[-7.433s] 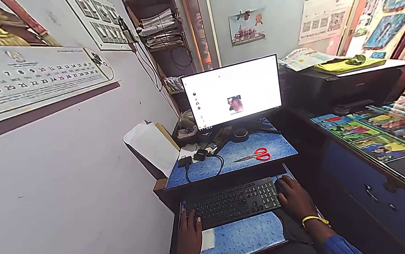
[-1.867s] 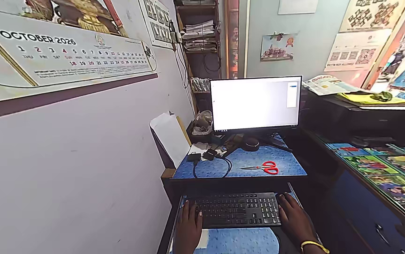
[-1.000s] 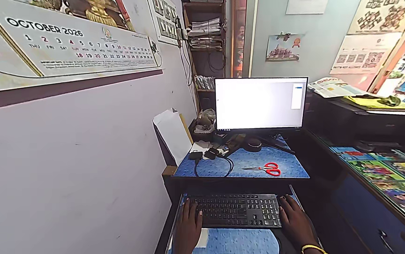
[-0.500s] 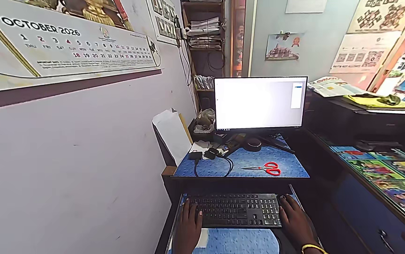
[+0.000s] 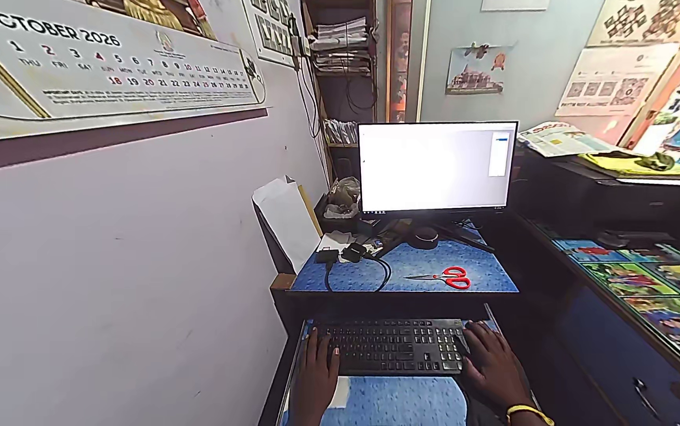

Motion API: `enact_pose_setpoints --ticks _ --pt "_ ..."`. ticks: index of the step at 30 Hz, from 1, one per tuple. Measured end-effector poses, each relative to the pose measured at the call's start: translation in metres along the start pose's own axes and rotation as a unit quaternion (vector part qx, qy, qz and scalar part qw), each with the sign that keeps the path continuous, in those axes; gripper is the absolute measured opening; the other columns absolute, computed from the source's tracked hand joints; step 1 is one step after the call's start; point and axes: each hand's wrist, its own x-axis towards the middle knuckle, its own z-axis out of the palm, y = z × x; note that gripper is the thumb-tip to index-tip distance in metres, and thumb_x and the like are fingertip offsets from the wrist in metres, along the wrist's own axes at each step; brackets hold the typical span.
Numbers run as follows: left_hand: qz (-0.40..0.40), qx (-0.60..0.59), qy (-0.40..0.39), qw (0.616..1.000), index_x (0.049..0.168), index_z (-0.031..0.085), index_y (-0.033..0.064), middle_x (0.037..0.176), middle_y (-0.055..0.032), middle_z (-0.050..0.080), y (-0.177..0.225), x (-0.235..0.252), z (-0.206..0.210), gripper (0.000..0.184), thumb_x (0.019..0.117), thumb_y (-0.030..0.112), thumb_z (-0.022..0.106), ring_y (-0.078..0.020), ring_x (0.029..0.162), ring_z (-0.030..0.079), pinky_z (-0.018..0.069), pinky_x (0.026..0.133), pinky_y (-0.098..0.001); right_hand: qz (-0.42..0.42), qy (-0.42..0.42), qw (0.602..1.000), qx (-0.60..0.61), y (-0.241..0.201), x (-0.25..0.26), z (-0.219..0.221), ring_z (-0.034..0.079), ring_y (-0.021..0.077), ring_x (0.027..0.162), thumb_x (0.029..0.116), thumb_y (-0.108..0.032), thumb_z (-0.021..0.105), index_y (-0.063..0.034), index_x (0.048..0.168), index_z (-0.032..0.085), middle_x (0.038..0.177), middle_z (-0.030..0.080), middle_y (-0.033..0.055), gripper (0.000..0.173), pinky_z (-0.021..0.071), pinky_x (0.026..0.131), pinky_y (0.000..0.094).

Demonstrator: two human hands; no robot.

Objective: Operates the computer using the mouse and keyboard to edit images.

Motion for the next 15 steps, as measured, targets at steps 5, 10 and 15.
enact_pose_setpoints --ticks 5,10,15 --pt "0.001 0.004 -0.001 1.0 0.139 0.062 0.0138 0.16 -0.0179 0.041 -0.001 0.001 0.001 0.064 0.1025 0.054 0.029 -0.0397 0.147 0.04 0.0359 0.117 -0.053 0.012 0.051 0.998 0.045 0.004 0.0 0.0 0.047 0.0266 0.143 0.0935 -0.055 0.04 -0.0195 0.139 0.064 0.148 0.058 0.0057 0.063 0.0313 0.119 0.0556" --pt "0.0 0.003 -0.019 1.0 0.141 0.061 0.0149 0.161 -0.0182 0.039 0.0 0.003 -0.002 0.061 0.1027 0.052 0.03 -0.0399 0.149 0.037 0.0346 0.118 -0.0534 0.079 0.021 0.996 0.026 0.002 0.003 0.002 0.049 0.0314 0.141 0.0973 -0.046 0.035 -0.0157 0.143 0.06 0.149 0.056 0.0111 0.06 0.0354 0.116 0.057" --pt "0.005 0.01 -0.068 0.998 0.148 0.054 0.014 0.164 -0.0177 0.033 0.005 0.003 -0.013 0.06 0.1055 0.05 0.031 -0.0402 0.152 0.031 0.0306 0.121 -0.0544 0.161 -0.045 0.986 0.027 -0.004 0.008 -0.01 0.043 0.0367 0.145 0.1022 -0.04 0.032 -0.0099 0.147 0.054 0.154 0.05 0.014 0.058 0.0308 0.118 0.0608"
